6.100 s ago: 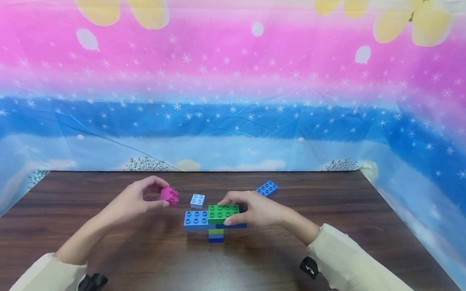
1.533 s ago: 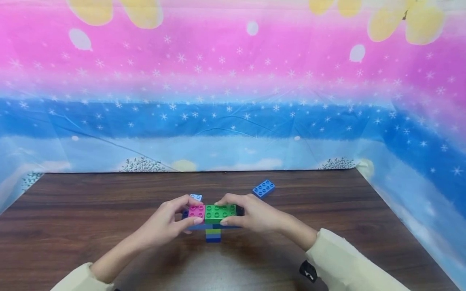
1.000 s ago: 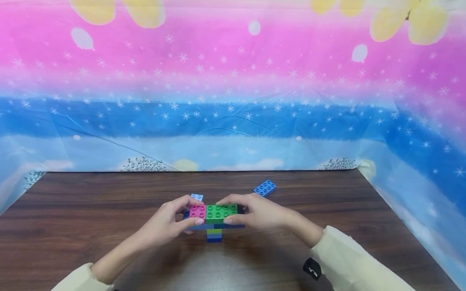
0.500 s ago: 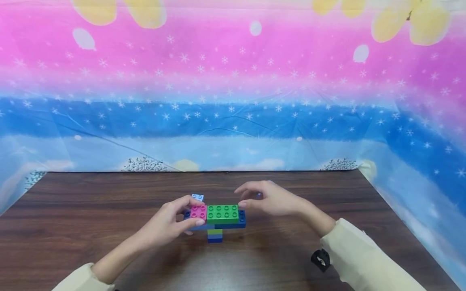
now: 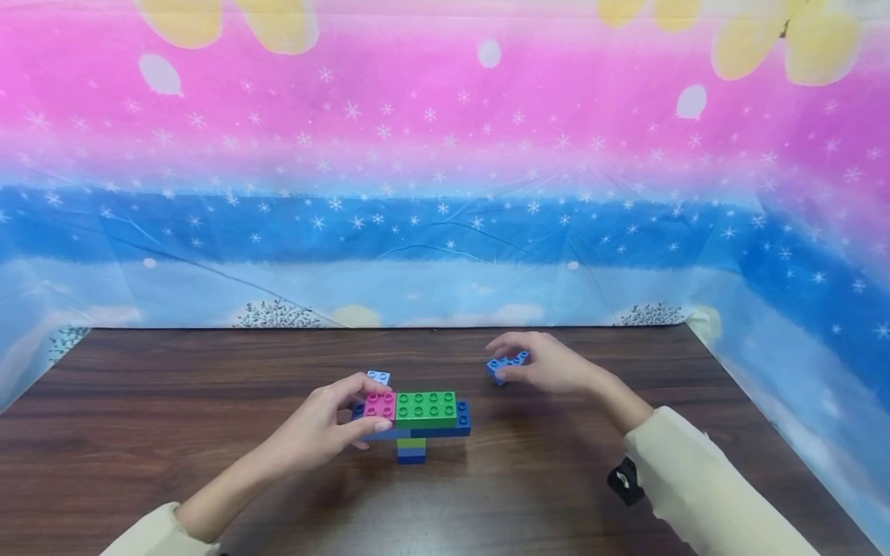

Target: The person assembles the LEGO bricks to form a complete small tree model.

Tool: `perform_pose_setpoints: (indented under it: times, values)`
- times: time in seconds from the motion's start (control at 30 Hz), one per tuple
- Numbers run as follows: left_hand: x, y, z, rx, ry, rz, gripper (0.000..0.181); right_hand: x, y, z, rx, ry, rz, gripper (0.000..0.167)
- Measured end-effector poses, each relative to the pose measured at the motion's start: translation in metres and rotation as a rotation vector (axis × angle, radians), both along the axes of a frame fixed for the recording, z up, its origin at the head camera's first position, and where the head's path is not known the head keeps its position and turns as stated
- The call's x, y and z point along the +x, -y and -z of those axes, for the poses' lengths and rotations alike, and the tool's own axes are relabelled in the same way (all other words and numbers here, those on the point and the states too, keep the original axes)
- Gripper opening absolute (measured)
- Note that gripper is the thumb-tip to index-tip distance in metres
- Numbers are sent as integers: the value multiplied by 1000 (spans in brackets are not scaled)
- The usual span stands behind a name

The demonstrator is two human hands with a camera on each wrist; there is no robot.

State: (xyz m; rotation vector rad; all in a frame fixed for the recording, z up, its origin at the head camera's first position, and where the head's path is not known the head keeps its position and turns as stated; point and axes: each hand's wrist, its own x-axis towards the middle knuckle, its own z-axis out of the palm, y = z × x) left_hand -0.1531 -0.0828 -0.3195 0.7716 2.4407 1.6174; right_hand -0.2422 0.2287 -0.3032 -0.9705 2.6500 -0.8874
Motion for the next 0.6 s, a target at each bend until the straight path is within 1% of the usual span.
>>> perform_pose_setpoints:
  times: [0.13, 0.3, 0.37, 0.47, 0.6]
  values:
    - [0, 0, 0, -1, 10, -1, 30, -8, -8, 8, 13, -17, 43, 37]
    - [0, 1, 0, -3, 13, -4, 30, -14, -15, 22, 44, -41, 130, 41]
    - [0, 1, -1, -6, 13, -4, 30, -16, -16, 27, 47, -46, 153, 42]
    - [0, 1, -1, -8, 14, -3, 30, -19, -19, 33, 31, -59, 140, 42]
    - [-1, 0, -1, -9, 13, -5, 30, -24, -19, 41, 9, -87, 89, 42]
